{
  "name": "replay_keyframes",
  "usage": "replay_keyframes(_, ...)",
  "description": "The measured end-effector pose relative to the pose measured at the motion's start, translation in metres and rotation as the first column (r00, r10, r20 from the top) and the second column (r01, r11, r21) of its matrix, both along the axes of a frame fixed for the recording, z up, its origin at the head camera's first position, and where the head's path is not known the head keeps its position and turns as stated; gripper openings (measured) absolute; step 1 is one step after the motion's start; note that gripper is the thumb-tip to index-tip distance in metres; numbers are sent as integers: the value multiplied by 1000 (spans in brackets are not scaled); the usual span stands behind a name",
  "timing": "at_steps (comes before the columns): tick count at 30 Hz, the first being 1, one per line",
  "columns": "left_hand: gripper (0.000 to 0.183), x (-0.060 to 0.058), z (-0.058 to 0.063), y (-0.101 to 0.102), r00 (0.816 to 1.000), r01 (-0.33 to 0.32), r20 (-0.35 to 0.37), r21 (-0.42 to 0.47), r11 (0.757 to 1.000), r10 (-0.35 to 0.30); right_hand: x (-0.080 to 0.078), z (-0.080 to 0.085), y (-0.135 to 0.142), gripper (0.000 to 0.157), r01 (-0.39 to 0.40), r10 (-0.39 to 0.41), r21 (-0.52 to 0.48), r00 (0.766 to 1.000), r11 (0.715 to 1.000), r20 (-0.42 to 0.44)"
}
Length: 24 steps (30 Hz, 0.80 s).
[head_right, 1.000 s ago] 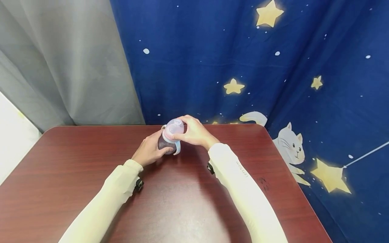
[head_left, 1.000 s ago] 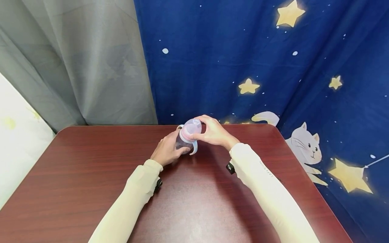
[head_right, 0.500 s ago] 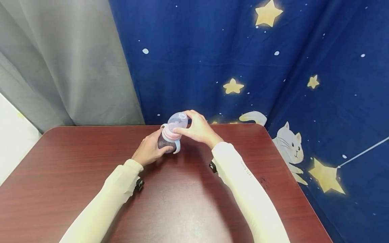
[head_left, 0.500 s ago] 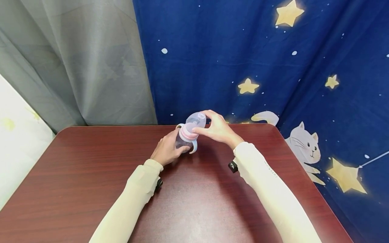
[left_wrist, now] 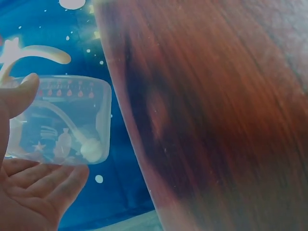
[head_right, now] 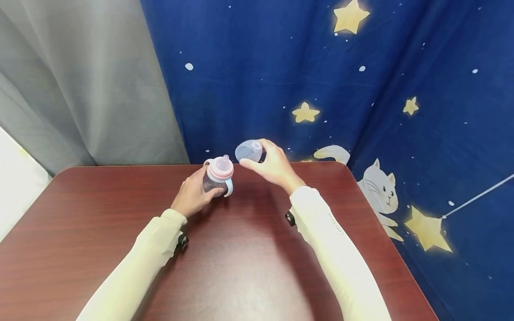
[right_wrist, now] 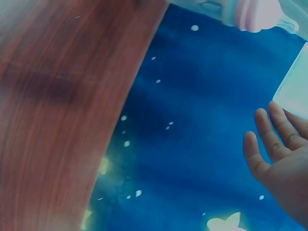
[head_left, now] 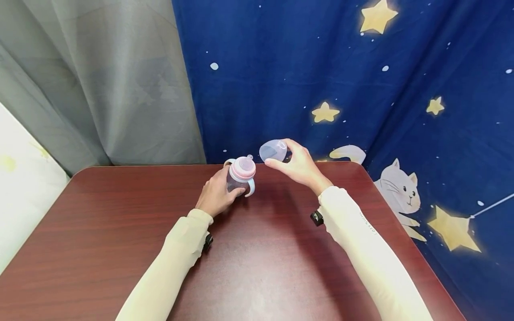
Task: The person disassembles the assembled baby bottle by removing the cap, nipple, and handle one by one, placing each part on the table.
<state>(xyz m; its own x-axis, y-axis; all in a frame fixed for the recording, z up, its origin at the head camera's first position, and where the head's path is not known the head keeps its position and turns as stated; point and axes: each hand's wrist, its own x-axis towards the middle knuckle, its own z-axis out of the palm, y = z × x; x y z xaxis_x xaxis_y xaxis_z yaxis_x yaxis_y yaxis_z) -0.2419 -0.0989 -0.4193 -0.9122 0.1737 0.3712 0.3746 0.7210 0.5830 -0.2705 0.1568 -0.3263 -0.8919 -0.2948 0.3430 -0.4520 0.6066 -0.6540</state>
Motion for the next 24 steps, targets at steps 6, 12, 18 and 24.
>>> replay_keyframes(6,75,1,3,-1,1000,-5,6,37,999,5,1,-16,9,59,-7,5,88,1000,996,22)
replay_keyframes(12,73,2,5,-1,1000,-10,15,61,998,10,4,-36,11,63,-32,21,236,999,971,49)
replay_keyframes(18,72,4,6,0,1000,-12,26,78,997,10,9,-51,9,64,-77,57,392,996,917,62)
replay_keyframes(24,72,4,6,2,1000,-4,21,86,996,2,16,-68,6,67,-119,100,515,993,849,65)
